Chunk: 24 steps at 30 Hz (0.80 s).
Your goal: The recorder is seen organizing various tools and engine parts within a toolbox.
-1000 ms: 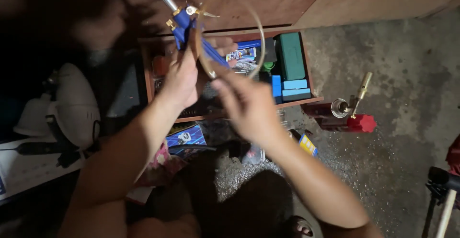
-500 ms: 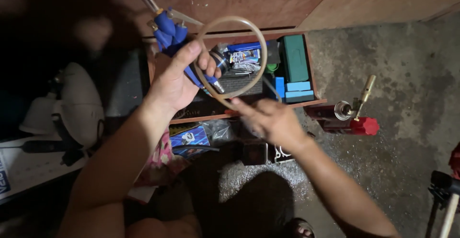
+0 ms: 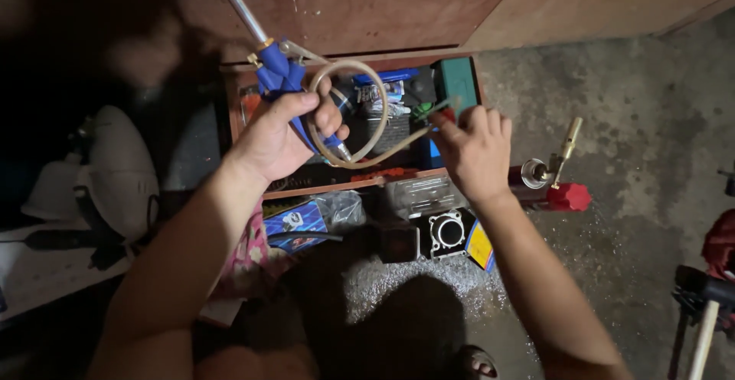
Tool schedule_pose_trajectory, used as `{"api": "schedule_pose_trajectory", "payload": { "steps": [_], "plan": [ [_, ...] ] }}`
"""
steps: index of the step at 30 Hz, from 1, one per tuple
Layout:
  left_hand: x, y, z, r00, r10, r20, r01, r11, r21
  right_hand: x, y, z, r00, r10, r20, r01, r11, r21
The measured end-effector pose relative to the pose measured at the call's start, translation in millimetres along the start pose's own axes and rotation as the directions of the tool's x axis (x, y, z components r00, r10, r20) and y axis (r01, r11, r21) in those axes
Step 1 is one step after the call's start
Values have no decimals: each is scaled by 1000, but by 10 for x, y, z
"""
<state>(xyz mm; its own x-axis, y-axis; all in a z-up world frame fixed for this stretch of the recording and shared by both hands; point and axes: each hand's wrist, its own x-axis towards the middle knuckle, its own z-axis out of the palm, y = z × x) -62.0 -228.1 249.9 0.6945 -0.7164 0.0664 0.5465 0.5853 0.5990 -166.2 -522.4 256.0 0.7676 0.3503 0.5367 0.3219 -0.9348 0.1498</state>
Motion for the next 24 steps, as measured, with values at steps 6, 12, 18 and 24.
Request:
{"api": "schedule_pose_trajectory", "payload": {
  "steps": [6,12,18,24],
  "plan": [
    [-33,-36,-15,1000,-30,-5,29,998,-63,-551,-74,668,631,589,504,-699,152,699],
    [-61,-153,-11,996,-88,1,88,996,24,-174,-323,404,524,805,277,-141,-239,961],
    [-10,-202,-35,989,-149,-9,149,989,24,-128,-348,4,621,707,338,56,-470,881],
    [50,-265,-114,983,-170,68,171,985,-4,-79,-83,-236,850,454,268,56,-584,810]
  ]
}}
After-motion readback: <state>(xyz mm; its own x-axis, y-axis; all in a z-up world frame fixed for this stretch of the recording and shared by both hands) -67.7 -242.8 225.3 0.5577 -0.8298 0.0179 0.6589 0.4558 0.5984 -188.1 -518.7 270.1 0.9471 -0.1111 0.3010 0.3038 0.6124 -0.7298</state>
